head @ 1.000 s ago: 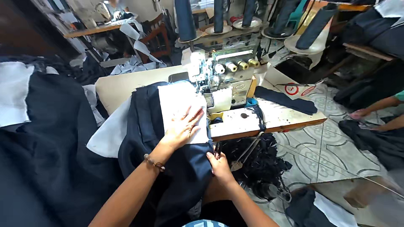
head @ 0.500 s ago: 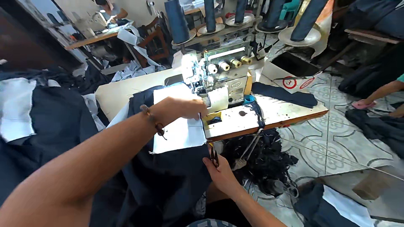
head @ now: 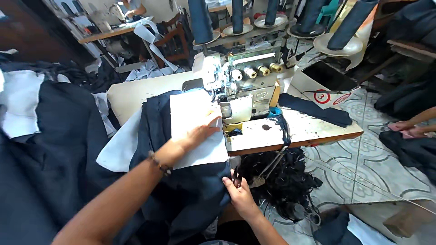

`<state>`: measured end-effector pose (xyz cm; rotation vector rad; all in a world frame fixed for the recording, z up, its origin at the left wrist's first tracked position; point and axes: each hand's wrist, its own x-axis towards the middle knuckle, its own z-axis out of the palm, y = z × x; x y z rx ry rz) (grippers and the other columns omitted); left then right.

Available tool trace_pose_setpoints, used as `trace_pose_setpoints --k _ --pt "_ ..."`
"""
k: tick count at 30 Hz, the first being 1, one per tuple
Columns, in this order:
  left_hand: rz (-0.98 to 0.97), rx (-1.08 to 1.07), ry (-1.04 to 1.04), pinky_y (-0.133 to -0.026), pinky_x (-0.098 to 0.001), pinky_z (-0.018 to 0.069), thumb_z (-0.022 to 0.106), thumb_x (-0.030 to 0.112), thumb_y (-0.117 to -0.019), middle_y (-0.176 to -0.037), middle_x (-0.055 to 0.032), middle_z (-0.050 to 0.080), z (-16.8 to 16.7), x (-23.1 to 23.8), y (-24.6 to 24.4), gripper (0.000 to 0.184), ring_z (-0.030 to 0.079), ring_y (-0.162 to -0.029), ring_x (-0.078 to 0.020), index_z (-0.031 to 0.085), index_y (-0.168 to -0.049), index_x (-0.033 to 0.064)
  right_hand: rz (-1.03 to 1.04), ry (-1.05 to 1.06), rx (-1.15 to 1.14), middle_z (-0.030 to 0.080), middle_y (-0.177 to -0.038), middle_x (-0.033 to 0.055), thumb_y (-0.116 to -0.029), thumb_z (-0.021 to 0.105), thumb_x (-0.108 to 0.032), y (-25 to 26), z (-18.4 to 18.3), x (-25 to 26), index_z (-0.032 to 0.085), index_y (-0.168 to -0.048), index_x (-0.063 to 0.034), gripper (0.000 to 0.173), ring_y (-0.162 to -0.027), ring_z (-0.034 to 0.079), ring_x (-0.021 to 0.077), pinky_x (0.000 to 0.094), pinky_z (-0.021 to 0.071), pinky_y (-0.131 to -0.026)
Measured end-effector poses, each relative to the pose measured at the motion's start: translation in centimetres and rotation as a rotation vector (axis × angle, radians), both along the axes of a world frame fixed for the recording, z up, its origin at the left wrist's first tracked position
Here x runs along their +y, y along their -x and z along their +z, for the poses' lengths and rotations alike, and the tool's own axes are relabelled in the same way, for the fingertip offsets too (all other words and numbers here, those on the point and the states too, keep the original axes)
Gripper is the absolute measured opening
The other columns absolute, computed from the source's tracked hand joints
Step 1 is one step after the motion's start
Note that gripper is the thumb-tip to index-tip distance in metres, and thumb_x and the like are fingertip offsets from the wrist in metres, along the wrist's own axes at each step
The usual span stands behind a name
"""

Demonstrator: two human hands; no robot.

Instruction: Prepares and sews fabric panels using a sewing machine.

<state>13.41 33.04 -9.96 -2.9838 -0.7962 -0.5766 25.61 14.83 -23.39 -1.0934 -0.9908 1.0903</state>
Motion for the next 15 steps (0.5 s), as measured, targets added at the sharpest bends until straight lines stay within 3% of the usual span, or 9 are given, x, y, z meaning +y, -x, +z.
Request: trace_pose_setpoints --k 2,5,7,9,13,15 --pt "0.145 -0.036 -0.108 -0.088 -0.0478 0.0591 0.063 0.025 -0.1009 -0.134 -0.0106 0.066 -2.1 -1.7 0.5 0.035 0.071 -0.11 -0.0287 0.068 -0.131 0.0081 -0.001 0.018 0.038 0.061 -0.078 -0.0063 -0.098 0.056 -0.013 0.4 -0.6 0.4 0.063 -0.095 -0.0083 0.009 -0.072 0.06 -0.0011 0.0186 0.0517 -0.068" --pt "0.244 0.026 -0.18 -0.099 -0.0525 0.0527 0.057 0.03 -0.1031 -0.15 -0.0069 0.056 -3.8 -3.4 0.9 0.044 0.058 -0.134 -0.0296 0.061 -0.143 0.0122 -0.005 0.067 0.029 0.061 -0.077 -0.007 -0.0974 0.057 -0.013 0.4 -1.0 0.6 0.063 -0.095 -0.009 0.008 -0.071 0.061 -0.0018 0.0187 0.0521 -0.068" --pt "0.256 0.04 -0.192 -0.1 -0.0544 0.0518 0.055 0.031 -0.1033 -0.153 -0.0064 0.054 -4.1 -3.6 1.0 0.046 0.054 -0.138 -0.031 0.059 -0.145 0.0137 -0.004 0.065 0.015 0.057 -0.072 -0.0094 -0.0969 0.058 -0.013 0.6 -1.1 1.0 0.06 -0.088 -0.0127 0.009 -0.066 0.057 -0.0028 0.0176 0.0491 -0.064" --pt "0.261 0.041 -0.188 -0.1 -0.0545 0.0518 0.055 0.032 -0.1031 -0.152 -0.0053 0.055 -3.8 -3.3 1.0 0.046 0.055 -0.138 -0.0314 0.059 -0.146 0.0158 -0.003 0.039 0.019 0.057 -0.072 -0.0095 -0.0965 0.057 -0.012 0.5 -1.1 1.8 0.06 -0.086 -0.0137 0.011 -0.067 0.057 -0.0024 0.0177 0.0486 -0.064" --pt "0.267 0.026 -0.24 -0.083 -0.0536 0.0567 0.055 0.034 -0.1019 -0.145 -0.0046 0.062 -3.3 -2.9 0.9 0.042 0.067 -0.12 -0.0307 0.065 -0.14 0.0172 -0.011 0.026 0.115 0.058 -0.07 -0.0089 -0.0963 0.057 -0.008 0.1 -0.1 4.3 0.059 -0.084 -0.0144 0.014 -0.062 0.056 -0.0017 0.0174 0.0474 -0.057" --pt "0.256 -0.003 -0.26 -0.087 -0.0516 0.0571 0.056 0.032 -0.1006 -0.139 -0.0056 0.066 -3.1 -2.5 0.8 0.04 0.068 -0.119 -0.0288 0.069 -0.135 0.0164 -0.014 0.021 0.149 0.054 -0.066 -0.0095 -0.0967 0.056 -0.006 -0.2 0.6 5.7 0.056 -0.08 -0.0161 0.02 -0.056 0.05 -0.0024 0.0162 0.0432 -0.053"
